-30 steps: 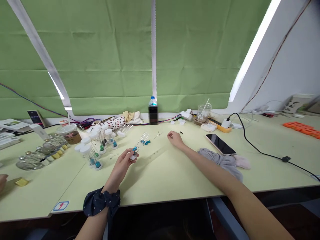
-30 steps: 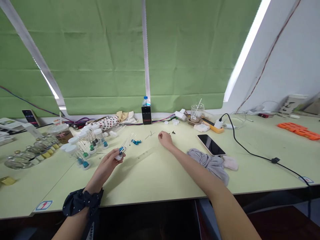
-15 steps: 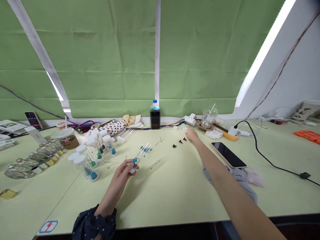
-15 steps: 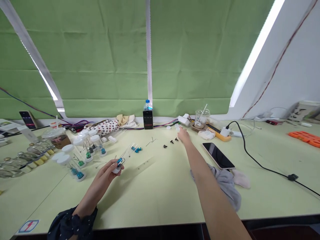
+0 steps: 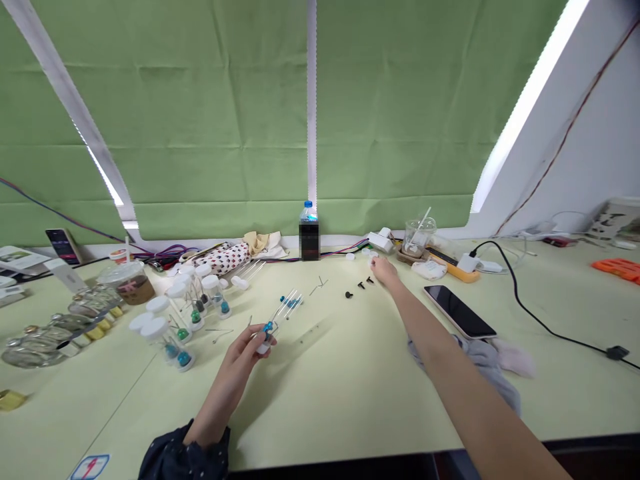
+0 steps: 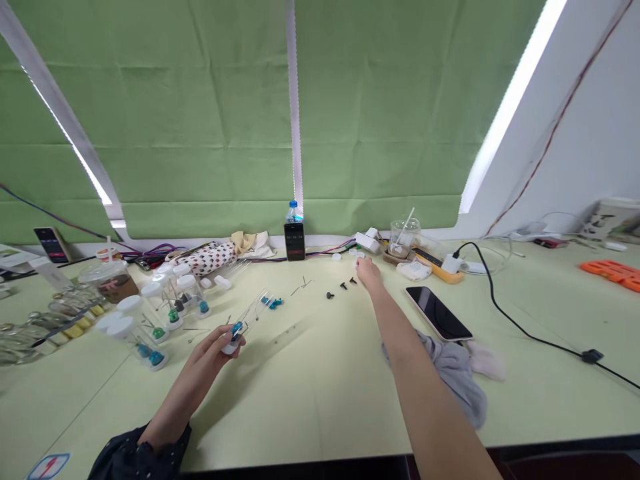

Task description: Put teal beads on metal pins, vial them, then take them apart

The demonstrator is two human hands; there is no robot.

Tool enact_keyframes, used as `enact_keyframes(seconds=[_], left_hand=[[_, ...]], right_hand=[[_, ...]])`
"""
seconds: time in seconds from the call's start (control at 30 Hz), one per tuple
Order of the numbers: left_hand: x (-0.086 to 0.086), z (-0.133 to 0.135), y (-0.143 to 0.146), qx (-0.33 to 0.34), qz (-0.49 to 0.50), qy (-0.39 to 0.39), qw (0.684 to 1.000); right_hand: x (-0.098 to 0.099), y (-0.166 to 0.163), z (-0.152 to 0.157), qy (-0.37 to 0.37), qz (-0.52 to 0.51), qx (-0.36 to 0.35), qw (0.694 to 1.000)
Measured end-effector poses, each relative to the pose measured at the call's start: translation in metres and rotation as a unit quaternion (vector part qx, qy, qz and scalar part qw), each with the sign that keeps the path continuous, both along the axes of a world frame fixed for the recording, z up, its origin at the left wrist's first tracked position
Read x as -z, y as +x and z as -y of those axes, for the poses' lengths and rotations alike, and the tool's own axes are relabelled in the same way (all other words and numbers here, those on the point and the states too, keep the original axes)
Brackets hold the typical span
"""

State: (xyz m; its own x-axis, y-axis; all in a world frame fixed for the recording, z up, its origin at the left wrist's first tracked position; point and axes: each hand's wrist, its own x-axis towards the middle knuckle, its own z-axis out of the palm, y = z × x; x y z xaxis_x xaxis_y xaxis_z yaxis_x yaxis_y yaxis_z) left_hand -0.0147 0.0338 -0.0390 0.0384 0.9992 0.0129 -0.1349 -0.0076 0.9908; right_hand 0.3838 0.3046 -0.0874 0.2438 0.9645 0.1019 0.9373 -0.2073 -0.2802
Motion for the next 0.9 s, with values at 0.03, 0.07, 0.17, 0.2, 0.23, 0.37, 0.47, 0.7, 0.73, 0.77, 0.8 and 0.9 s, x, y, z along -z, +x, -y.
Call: enact_keyframes(seconds=[0.03,0.07,0.17,0.2,0.23,0.37,0.47,0.7,0.73,0.77,0.8,0.9], left_hand=[[0.0,0.0,0.0,0.002,-0.002,0.001,1.0],[-0.001,0.0,0.0,0.004,-0.003,0.003,1.0],[0.0,0.0,0.001,0.015,-0.005,0.011,1.0],[0.0,0.0,0.001,0.018,-0.005,0.014,1.0],[0.0,0.0,0.001,0.019,-0.005,0.016,1.0],[0.0,0.001,0.001,0.017,-0.011,0.022,1.0],[-0.003,0.003,0.002,0.022,-0.024,0.023,0.999],[-0.01,0.007,0.005,0.07,-0.082,0.031,0.994],[-0.01,0.008,0.006,0.076,-0.091,0.034,0.992],[-0.01,0.008,0.006,0.082,-0.103,0.039,0.991],[-0.01,0.008,0.006,0.088,-0.114,0.044,0.989],[-0.011,0.009,0.007,0.103,-0.142,0.054,0.983]], right_hand=[[0.0,0.001,0.005,0.005,-0.001,-0.001,1.0],[0.0,0.001,0.011,0.009,-0.003,-0.002,1.0],[-0.005,0.004,0.03,0.013,-0.015,-0.009,1.0],[-0.008,0.005,0.036,0.014,-0.02,-0.01,1.0],[-0.011,0.005,0.043,0.015,-0.025,-0.01,1.0],[-0.03,0.0,0.066,0.03,-0.05,-0.002,0.998],[-0.042,-0.018,0.089,0.041,-0.086,-0.025,0.995],[-0.042,-0.102,0.161,0.039,-0.459,-0.258,0.849],[-0.042,-0.112,0.17,0.026,-0.479,-0.29,0.828],[-0.043,-0.12,0.178,0.02,-0.486,-0.322,0.812],[-0.045,-0.126,0.185,0.022,-0.483,-0.349,0.803],[-0.051,-0.135,0.2,0.02,-0.478,-0.403,0.78]])
